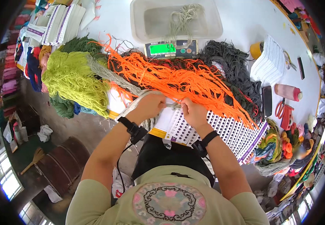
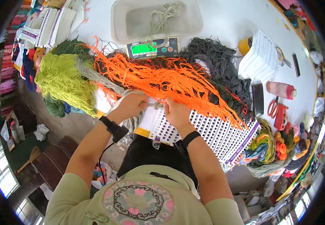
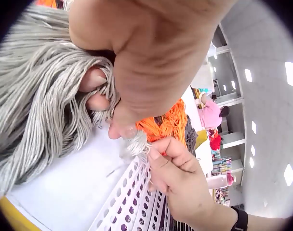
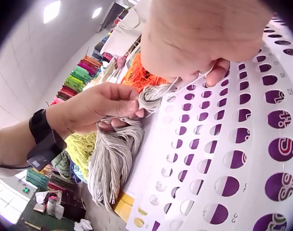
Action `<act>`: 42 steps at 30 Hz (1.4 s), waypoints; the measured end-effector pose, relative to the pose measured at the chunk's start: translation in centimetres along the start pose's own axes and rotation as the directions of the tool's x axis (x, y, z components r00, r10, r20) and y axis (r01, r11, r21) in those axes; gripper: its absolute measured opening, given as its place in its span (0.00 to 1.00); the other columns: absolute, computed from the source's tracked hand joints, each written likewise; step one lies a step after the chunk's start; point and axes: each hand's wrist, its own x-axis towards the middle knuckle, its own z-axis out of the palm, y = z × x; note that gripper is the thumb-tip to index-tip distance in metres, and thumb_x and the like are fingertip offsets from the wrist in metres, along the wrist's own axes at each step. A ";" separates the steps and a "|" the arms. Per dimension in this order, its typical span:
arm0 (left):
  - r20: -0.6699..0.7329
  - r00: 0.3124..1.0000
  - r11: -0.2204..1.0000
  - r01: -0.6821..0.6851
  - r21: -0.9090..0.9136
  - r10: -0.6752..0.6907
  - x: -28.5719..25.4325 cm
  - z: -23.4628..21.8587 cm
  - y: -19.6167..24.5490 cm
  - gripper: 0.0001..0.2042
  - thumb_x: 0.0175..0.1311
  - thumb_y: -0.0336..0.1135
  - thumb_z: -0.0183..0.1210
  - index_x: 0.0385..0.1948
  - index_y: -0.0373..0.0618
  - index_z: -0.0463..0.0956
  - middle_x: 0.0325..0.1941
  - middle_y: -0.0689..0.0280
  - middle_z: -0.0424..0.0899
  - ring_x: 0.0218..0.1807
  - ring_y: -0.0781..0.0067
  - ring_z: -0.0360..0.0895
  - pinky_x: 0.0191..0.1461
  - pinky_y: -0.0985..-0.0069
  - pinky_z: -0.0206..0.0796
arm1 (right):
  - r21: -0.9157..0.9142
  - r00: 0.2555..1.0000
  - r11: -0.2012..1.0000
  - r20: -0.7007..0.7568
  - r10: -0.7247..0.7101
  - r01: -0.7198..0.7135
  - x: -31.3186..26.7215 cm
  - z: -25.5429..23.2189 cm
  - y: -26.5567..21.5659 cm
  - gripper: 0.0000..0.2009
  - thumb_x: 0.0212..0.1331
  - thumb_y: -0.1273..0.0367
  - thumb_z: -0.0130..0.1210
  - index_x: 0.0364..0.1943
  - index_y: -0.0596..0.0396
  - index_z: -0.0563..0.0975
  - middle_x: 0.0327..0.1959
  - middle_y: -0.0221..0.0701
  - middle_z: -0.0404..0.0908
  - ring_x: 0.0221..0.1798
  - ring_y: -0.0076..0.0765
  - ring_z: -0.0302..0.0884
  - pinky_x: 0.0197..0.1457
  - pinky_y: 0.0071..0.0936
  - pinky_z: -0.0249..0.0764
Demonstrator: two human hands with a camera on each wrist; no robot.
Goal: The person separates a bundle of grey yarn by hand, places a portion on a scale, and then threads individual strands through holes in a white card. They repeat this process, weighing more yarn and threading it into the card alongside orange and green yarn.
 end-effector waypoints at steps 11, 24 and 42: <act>0.037 0.980 0.976 0.199 -0.094 -0.196 -0.9 -0.6 -0.1 0.07 0.54 0.34 0.60 0.29 0.41 0.78 0.30 0.60 0.77 0.36 0.59 0.76 0.39 0.65 0.66 | 0.009 0.999 1.000 -0.040 -0.023 0.023 0.1 0.0 0.4 0.01 0.59 0.66 0.54 0.34 0.40 0.75 0.15 0.31 0.76 0.20 0.45 0.77 0.23 0.41 0.69; -0.109 0.966 0.972 0.229 -0.056 -0.234 0.0 0.1 -1.4 0.11 0.50 0.38 0.64 0.34 0.44 0.84 0.32 0.59 0.81 0.37 0.59 0.78 0.41 0.67 0.69 | 0.126 0.991 0.989 -0.101 0.092 -0.079 -2.6 -1.4 -3.1 0.09 0.60 0.67 0.56 0.44 0.47 0.74 0.15 0.33 0.73 0.19 0.43 0.75 0.25 0.40 0.69; -0.083 0.994 -0.157 -0.094 -0.983 -0.075 -15.8 -11.5 4.2 0.25 0.73 0.52 0.43 0.56 0.37 0.70 0.53 0.59 0.79 0.51 0.66 0.77 0.49 0.69 0.72 | 0.145 0.909 0.912 0.113 -0.401 0.385 -15.7 -6.5 -19.0 0.09 0.56 0.74 0.58 0.41 0.54 0.78 0.35 0.32 0.77 0.35 0.35 0.77 0.39 0.28 0.74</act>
